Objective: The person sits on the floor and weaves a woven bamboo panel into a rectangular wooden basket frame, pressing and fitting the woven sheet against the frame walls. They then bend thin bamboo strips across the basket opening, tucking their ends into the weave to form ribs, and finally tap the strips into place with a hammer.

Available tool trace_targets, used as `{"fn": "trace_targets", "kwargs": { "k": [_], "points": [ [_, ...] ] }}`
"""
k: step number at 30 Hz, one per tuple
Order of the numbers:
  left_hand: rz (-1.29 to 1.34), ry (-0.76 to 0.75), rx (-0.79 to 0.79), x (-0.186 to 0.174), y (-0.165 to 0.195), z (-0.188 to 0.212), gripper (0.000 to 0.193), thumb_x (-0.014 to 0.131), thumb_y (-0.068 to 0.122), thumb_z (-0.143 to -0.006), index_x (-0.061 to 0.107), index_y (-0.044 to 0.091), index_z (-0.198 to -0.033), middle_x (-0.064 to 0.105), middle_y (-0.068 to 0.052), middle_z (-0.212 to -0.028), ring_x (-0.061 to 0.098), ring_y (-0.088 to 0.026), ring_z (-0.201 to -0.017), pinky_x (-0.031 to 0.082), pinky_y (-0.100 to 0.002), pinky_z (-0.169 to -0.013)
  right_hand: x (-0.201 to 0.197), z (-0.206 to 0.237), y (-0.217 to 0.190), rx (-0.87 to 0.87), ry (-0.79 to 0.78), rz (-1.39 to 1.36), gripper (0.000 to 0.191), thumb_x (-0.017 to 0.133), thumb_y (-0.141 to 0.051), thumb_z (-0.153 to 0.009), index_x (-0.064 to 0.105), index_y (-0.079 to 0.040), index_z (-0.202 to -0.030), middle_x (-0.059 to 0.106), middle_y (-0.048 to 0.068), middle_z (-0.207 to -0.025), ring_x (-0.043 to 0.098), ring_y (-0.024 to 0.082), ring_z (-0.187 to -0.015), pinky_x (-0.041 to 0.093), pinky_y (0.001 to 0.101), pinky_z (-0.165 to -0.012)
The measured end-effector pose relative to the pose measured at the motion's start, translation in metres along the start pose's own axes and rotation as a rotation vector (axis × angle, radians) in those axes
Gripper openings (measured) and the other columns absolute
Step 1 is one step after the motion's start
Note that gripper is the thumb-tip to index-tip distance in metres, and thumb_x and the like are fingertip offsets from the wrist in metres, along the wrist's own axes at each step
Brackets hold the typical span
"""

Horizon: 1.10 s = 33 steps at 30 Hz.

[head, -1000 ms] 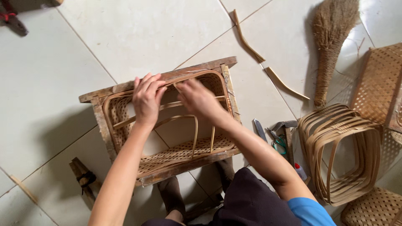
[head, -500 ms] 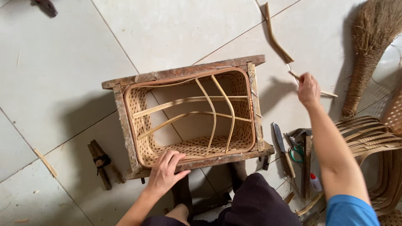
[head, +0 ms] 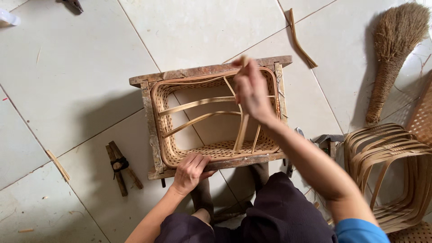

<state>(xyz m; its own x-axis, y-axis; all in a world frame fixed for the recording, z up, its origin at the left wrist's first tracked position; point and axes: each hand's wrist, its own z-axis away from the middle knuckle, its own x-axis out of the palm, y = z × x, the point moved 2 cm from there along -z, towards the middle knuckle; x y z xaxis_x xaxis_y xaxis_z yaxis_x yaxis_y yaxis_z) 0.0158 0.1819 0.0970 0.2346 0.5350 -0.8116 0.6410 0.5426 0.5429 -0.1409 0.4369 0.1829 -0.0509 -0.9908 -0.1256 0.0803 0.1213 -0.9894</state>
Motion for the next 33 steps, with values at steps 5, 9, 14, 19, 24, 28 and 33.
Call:
{"fn": "trace_targets", "kwargs": {
  "k": [5, 9, 14, 19, 24, 28, 33],
  "points": [
    [-0.013, 0.020, 0.026, -0.002, 0.000, -0.004, 0.045, 0.079, 0.038, -0.077, 0.068, 0.002, -0.103, 0.062, -0.009, -0.091, 0.061, -0.026, -0.089, 0.054, -0.039, -0.081, 0.053, 0.001, 0.049, 0.104, 0.127, 0.179, 0.021, 0.034, -0.021, -0.112, 0.046, -0.005, -0.119, 0.050, 0.005, -0.074, 0.044, 0.012, -0.061, 0.038, 0.0331, -0.050],
    [0.003, 0.016, 0.026, -0.003, 0.001, -0.001, 0.044, 0.076, 0.041, -0.083, 0.069, 0.002, -0.102, 0.062, -0.008, -0.090, 0.060, -0.025, -0.088, 0.054, -0.038, -0.082, 0.058, -0.003, 0.076, 0.140, 0.152, 0.200, 0.022, 0.034, -0.023, -0.112, 0.046, -0.005, -0.116, 0.054, 0.005, -0.074, 0.047, 0.012, -0.059, 0.039, 0.0343, -0.049],
    [-0.027, -0.067, 0.046, -0.008, -0.007, -0.023, 0.046, 0.070, 0.047, -0.085, 0.070, 0.002, -0.087, 0.064, -0.012, -0.086, 0.062, -0.027, -0.089, 0.054, -0.039, -0.087, 0.056, -0.008, 0.107, 0.184, 0.055, 0.284, 0.021, 0.031, -0.019, -0.110, 0.044, -0.002, -0.112, 0.059, 0.012, -0.070, 0.051, 0.016, -0.051, 0.042, 0.0359, -0.041],
    [-0.164, 0.281, 0.056, -0.006, -0.079, -0.136, 0.037, 0.075, 0.020, -0.091, 0.067, 0.001, -0.122, 0.063, -0.016, -0.136, 0.058, -0.035, -0.130, 0.043, -0.049, -0.119, 0.058, -0.017, 0.123, 0.052, -0.002, 0.399, 0.017, 0.034, -0.012, -0.108, 0.040, 0.004, -0.107, 0.065, 0.026, -0.075, 0.064, 0.033, -0.053, 0.049, 0.0427, -0.038],
    [-0.132, 0.225, -0.143, 0.003, -0.128, -0.182, 0.027, 0.079, 0.014, -0.091, 0.066, 0.014, -0.115, 0.061, -0.005, -0.138, 0.053, -0.030, -0.138, 0.029, -0.061, -0.124, 0.060, -0.016, 0.124, 0.100, 0.004, 0.520, 0.016, 0.046, -0.007, -0.104, 0.041, 0.008, -0.108, 0.065, 0.037, -0.074, 0.066, 0.053, -0.067, 0.052, 0.0551, -0.051],
    [-0.146, 0.253, -0.137, 0.001, -0.124, -0.175, 0.022, 0.077, 0.013, -0.093, 0.067, 0.014, -0.113, 0.061, -0.004, -0.138, 0.052, -0.028, -0.138, 0.026, -0.061, -0.125, 0.060, -0.014, 0.119, 0.011, -0.049, 0.651, 0.019, 0.054, -0.001, -0.094, 0.041, 0.010, -0.102, 0.063, 0.037, -0.069, 0.069, 0.051, -0.068, 0.057, 0.0519, -0.051],
    [-0.170, 0.274, -0.178, 0.000, -0.120, -0.180, 0.017, 0.077, 0.013, -0.092, 0.067, 0.014, -0.106, 0.063, -0.002, -0.132, 0.056, -0.024, -0.132, 0.027, -0.064, -0.119, 0.055, -0.017, 0.118, 0.078, -0.149, 0.695, 0.012, 0.052, 0.006, -0.092, 0.042, 0.009, -0.098, 0.062, 0.038, -0.069, 0.070, 0.051, -0.069, 0.059, 0.0511, -0.053]
  ]
}}
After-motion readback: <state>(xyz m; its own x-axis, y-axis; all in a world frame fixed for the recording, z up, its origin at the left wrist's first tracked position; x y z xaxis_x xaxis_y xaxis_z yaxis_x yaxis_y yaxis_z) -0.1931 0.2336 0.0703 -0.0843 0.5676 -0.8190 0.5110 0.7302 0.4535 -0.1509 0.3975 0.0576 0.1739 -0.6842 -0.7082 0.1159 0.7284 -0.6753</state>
